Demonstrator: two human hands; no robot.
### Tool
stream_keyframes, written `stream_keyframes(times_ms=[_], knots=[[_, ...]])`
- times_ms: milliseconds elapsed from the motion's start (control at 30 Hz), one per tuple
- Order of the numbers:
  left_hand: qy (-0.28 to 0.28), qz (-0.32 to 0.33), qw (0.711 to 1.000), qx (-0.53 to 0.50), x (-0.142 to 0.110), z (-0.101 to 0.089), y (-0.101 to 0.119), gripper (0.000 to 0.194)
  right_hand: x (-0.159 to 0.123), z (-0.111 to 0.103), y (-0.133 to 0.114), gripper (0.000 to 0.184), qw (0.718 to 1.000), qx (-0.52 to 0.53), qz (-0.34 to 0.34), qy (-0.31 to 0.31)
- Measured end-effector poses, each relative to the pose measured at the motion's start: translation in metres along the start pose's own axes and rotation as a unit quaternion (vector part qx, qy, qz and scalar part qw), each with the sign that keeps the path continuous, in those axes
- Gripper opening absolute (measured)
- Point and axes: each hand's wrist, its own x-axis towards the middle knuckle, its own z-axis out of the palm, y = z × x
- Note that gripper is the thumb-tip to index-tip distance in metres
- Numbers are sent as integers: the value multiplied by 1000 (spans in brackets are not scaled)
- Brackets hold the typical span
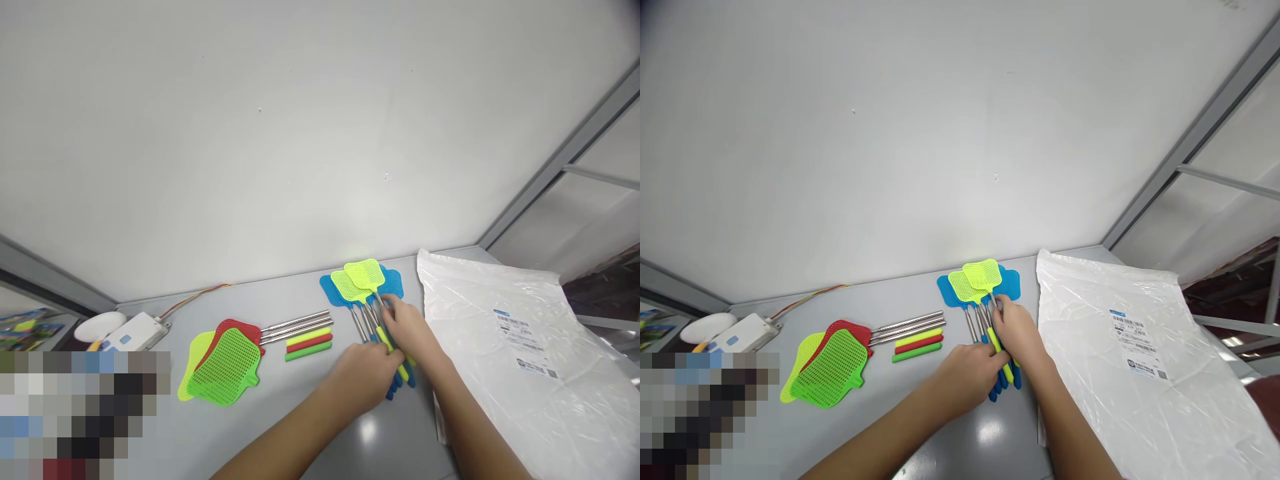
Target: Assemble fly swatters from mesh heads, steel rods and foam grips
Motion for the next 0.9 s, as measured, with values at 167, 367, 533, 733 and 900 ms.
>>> stream_keyframes(times_ms=[167,367,533,733,900], knots=[[1,21,1000,16,-5,-8,-8,27,-3,-2,0,42,1000,-19,16,1],[9,28,999,36,-16,-3,-14,29,-3,3,0,41,998,-54,25,-1],[19,8,1000,7,-17,6,-13,32,-5,6,-2,39,996,-88,27,-2],[38,1,999,-23,-21,-6,-10,25,-5,8,-2,38,994,-108,27,-2],[44,-12,998,-43,-44,-18,-16,26,-6,8,-1,39,993,-113,22,3]])
